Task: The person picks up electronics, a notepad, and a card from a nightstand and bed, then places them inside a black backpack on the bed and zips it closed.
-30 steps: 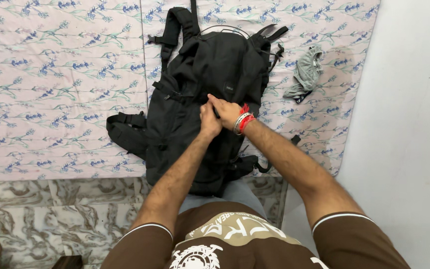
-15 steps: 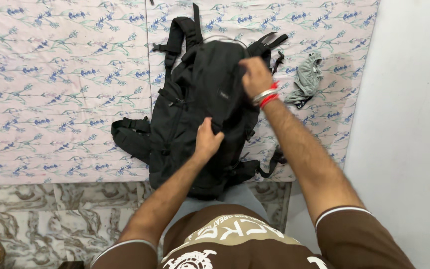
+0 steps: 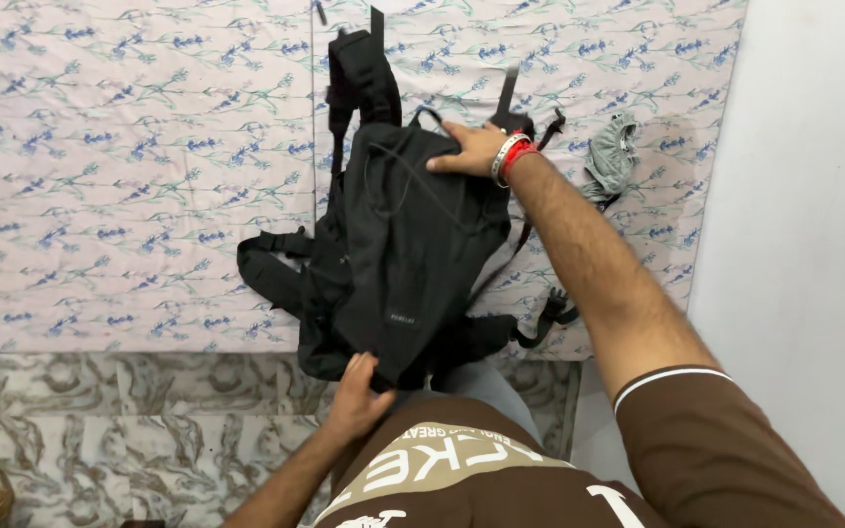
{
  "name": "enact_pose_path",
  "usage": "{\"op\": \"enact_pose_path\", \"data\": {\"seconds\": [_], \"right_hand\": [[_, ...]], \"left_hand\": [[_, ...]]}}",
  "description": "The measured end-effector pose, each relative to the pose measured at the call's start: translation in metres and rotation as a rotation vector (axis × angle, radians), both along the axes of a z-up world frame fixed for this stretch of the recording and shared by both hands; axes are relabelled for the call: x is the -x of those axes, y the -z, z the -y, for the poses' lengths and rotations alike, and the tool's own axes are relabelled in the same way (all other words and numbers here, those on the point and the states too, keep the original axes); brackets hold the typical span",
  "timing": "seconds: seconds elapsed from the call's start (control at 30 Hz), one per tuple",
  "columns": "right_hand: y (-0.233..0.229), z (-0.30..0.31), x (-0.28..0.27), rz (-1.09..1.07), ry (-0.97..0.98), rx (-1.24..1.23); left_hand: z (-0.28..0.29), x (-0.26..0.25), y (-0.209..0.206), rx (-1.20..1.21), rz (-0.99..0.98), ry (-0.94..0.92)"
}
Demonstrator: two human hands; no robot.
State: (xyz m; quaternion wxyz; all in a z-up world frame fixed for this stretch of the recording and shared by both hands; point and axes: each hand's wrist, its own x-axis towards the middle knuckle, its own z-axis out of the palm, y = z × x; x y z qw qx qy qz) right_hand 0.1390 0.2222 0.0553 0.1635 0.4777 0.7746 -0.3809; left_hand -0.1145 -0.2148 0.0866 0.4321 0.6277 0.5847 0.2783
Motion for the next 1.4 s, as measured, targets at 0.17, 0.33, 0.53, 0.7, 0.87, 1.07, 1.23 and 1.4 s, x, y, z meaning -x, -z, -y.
{"op": "enact_pose_path", "data": {"seconds": [0.17, 0.33, 0.53, 0.7, 0.87, 1.07, 1.23, 1.4], "right_hand": [[-0.044, 0.028, 0.032, 0.171, -0.048, 0.149], [-0.058, 0.099, 0.025, 0.215, 0.016, -0.147], [-0.069, 0.176, 0.004, -0.039, -0.021, -0.535], [-0.114, 0.206, 0.002, -0.071, 0.059, -0.482], [-0.172, 0.236, 0.005, -0.213, 0.056, -0.448], [-0.261, 0.272, 0.010, -0.438, -0.020, -0.358], [-0.321, 0.322, 0.034, -0.625, -0.046, -0.209], [-0.367, 0.366, 0.076, -0.689, -0.093, -0.099]], "left_hand": [[0.020, 0.011, -0.005, 0.004, 0.005, -0.015], [0.025, 0.004, -0.012, 0.002, 0.010, -0.005], [0.051, 0.000, 0.004, -0.029, -0.030, -0.032], [0.084, 0.005, 0.022, -0.026, -0.062, -0.121], [0.117, -0.004, 0.034, -0.046, -0.131, -0.249], [0.154, -0.020, 0.017, -0.124, -0.162, -0.478], [0.168, -0.038, -0.011, -0.084, -0.039, -0.773], [0.195, -0.038, 0.034, -0.078, -0.101, -0.976]]}}
